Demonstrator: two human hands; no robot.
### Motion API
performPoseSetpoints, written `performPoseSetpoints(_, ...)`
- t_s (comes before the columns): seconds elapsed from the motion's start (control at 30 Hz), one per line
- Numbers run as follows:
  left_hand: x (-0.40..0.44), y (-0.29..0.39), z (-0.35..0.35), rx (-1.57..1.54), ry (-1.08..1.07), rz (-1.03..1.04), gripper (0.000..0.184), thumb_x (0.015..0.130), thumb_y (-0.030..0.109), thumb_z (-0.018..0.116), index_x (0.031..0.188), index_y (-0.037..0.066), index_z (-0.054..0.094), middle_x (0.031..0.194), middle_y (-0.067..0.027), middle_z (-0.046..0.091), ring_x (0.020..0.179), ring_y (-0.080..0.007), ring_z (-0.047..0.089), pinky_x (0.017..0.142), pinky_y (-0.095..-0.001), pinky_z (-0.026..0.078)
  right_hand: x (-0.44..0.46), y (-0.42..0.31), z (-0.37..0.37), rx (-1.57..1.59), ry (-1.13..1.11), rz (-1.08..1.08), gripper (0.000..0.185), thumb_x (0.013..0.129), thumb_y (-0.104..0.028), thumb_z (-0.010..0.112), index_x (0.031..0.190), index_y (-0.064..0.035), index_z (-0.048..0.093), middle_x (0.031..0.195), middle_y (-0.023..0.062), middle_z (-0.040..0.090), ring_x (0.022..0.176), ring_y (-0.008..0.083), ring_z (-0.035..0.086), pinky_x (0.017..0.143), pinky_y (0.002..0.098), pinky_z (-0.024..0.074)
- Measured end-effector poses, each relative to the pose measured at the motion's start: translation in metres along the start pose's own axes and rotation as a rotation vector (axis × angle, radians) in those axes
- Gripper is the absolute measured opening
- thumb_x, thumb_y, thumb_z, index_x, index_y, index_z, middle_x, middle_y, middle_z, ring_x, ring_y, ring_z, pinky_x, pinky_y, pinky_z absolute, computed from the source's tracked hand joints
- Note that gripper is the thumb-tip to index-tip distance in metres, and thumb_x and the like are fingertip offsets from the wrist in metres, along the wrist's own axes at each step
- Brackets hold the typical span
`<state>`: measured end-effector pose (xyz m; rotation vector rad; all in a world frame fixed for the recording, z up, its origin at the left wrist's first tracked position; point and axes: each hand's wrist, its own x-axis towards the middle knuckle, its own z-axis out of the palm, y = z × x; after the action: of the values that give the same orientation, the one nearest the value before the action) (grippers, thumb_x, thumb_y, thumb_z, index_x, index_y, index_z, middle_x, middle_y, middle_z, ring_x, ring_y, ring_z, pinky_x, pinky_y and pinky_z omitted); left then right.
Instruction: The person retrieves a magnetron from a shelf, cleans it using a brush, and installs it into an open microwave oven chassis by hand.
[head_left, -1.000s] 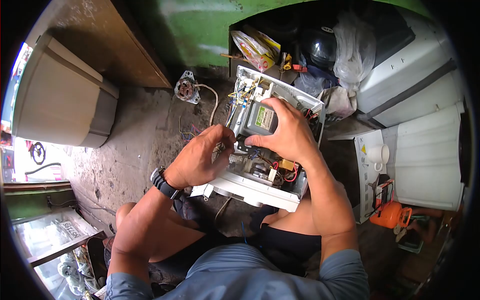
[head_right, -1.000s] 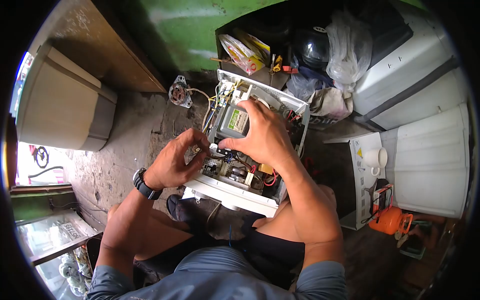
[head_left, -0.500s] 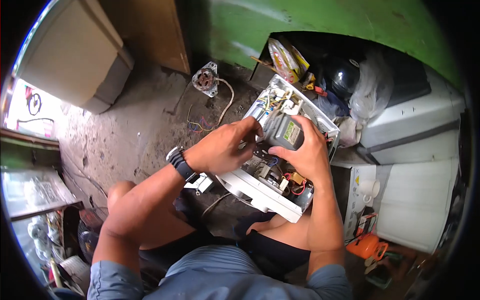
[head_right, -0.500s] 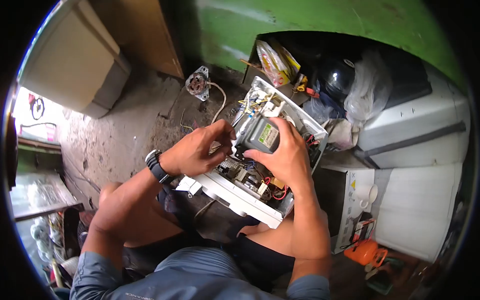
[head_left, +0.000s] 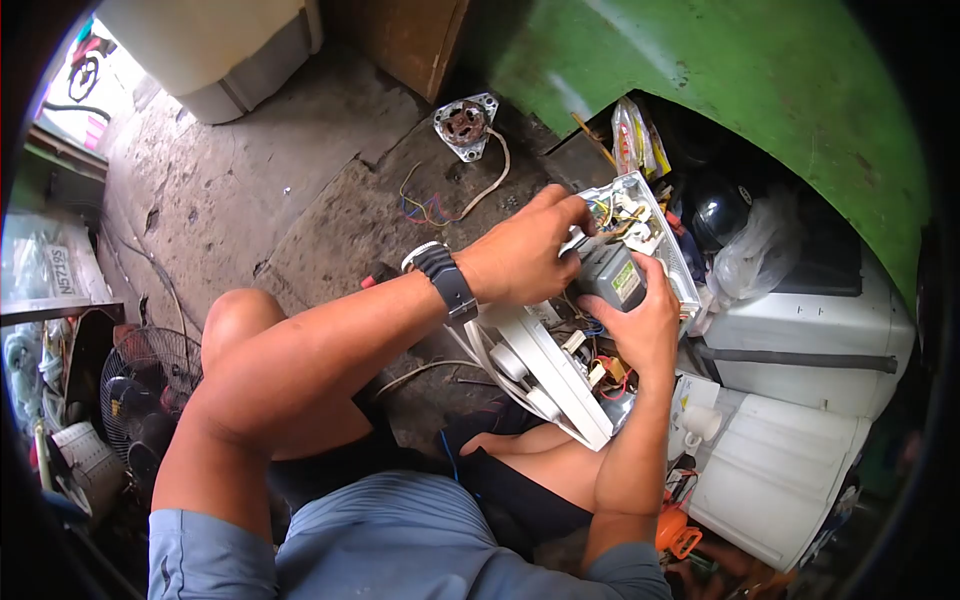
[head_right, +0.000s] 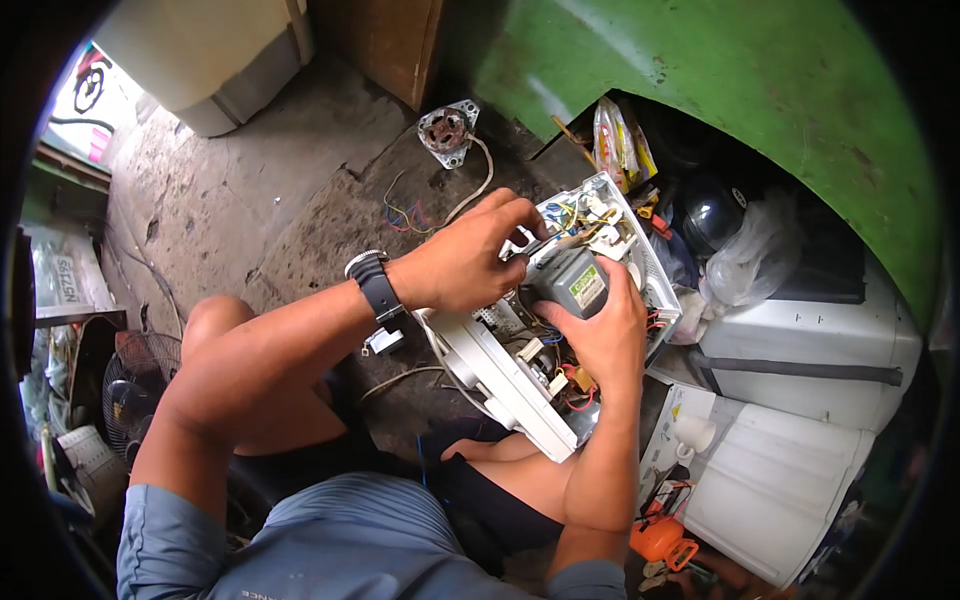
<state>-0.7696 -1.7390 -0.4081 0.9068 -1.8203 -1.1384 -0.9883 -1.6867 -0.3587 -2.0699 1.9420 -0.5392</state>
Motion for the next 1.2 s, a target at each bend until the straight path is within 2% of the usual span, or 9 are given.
performPoseSetpoints(0.1,0.005,-0.003,0.000,-0.014,-0.022,-0.157,0.035,0.092,0.010,0.069,0.124,0.001,0.060,0.113,-0.0171,0.064,0.105,-0.0312,0.068,0.096,-0.0401,0.055,0.000,0.000,-0.002,-0.003,-0.009,-0.019,0.078,0.068,-0.028,0.097,0.131,-0.0011,0.058,0.121,0.0226,0.070,0.113,0.0419,0.068,0.097,0.0488,0.0529)
performPoseSetpoints(0.17,0.009,-0.003,-0.002,-0.127,-0.169,-0.340,0.042,0.095,0.019,0.074,0.130,0.000,0.059,0.118,-0.0191,0.067,0.111,-0.0288,0.068,0.097,-0.0387,0.055,-0.001,0.003,-0.002,0.024,-0.004,-0.036,0.079,0.069,-0.029,0.097,0.131,-0.0007,0.057,0.121,0.0234,0.069,0.113,0.0422,0.067,0.096,0.0491,0.0531)
performPoseSetpoints(0.2,0.009,-0.011,0.004,-0.176,-0.185,-0.370,0.055,0.095,0.030,0.080,0.135,0.000,0.057,0.120,-0.0188,0.070,0.113,-0.0261,0.067,0.097,-0.0384,0.054,0.000,0.002,-0.002,0.025,-0.001,-0.030,0.078,0.068,-0.029,0.097,0.130,-0.0007,0.058,0.120,0.0233,0.069,0.112,0.0421,0.067,0.096,0.0490,0.0533)
performPoseSetpoints(0.3,0.012,-0.012,0.008,-0.165,-0.215,-0.383,0.060,0.094,0.034,0.081,0.137,0.000,0.055,0.119,-0.0180,0.071,0.112,-0.0262,0.068,0.098,-0.0392,0.054,0.000,0.002,0.000,0.022,0.031,-0.062,0.077,0.068,-0.028,0.097,0.128,-0.0006,0.058,0.117,0.0227,0.069,0.109,0.0419,0.068,0.095,0.0489,0.0538)
performPoseSetpoints(0.47,0.016,-0.005,0.005,-0.178,-0.243,-0.309,0.058,0.094,0.025,0.083,0.137,0.000,0.053,0.114,-0.0163,0.071,0.106,-0.0243,0.068,0.094,-0.0372,0.055,-0.002,0.001,-0.002,0.022,0.077,-0.111,0.078,0.064,-0.024,0.099,0.127,-0.0010,0.058,0.116,0.0217,0.068,0.107,0.0413,0.068,0.092,0.0488,0.0547)
performPoseSetpoints(0.67,0.016,-0.009,0.007,-0.279,-0.227,-0.302,0.055,0.092,0.015,0.083,0.136,0.001,0.053,0.114,-0.0104,0.069,0.102,-0.0135,0.066,0.090,-0.0323,0.055,-0.001,0.000,-0.003,0.077,0.068,-0.066,0.080,0.062,-0.023,0.100,0.127,-0.0019,0.059,0.118,0.0203,0.070,0.110,0.0399,0.068,0.094,0.0471,0.0544)
performPoseSetpoints(0.83,0.019,-0.010,0.009,-0.297,-0.243,-0.366,0.054,0.093,0.014,0.082,0.136,0.002,0.052,0.114,-0.0102,0.069,0.101,-0.0134,0.065,0.089,-0.0317,0.055,0.001,0.000,-0.002,0.080,0.015,-0.001,0.081,0.065,-0.022,0.098,0.130,-0.0025,0.055,0.120,0.0211,0.066,0.112,0.0417,0.065,0.096,0.0494,0.0532)
performPoseSetpoints(1.03,0.019,-0.009,0.009,-0.237,-0.241,-0.333,0.052,0.093,0.013,0.078,0.137,0.002,0.052,0.107,-0.0082,0.068,0.096,-0.0134,0.064,0.084,-0.0314,0.055,0.002,-0.002,-0.005,0.052,-0.030,-0.043,0.088,0.072,-0.025,0.094,0.144,-0.0020,0.048,0.132,0.0249,0.060,0.121,0.0448,0.061,0.102,0.0502,0.0510)
performPoseSetpoints(1.2,0.016,0.005,0.006,-0.124,-0.205,-0.292,0.051,0.089,0.004,0.070,0.137,0.003,0.052,0.105,-0.0077,0.067,0.094,-0.0138,0.064,0.084,-0.0325,0.054,-0.001,-0.002,-0.011,0.127,-0.041,-0.094,0.077,0.072,-0.018,0.090,0.139,-0.0039,0.055,0.132,0.0194,0.062,0.120,0.0413,0.064,0.099,0.0482,0.0536)
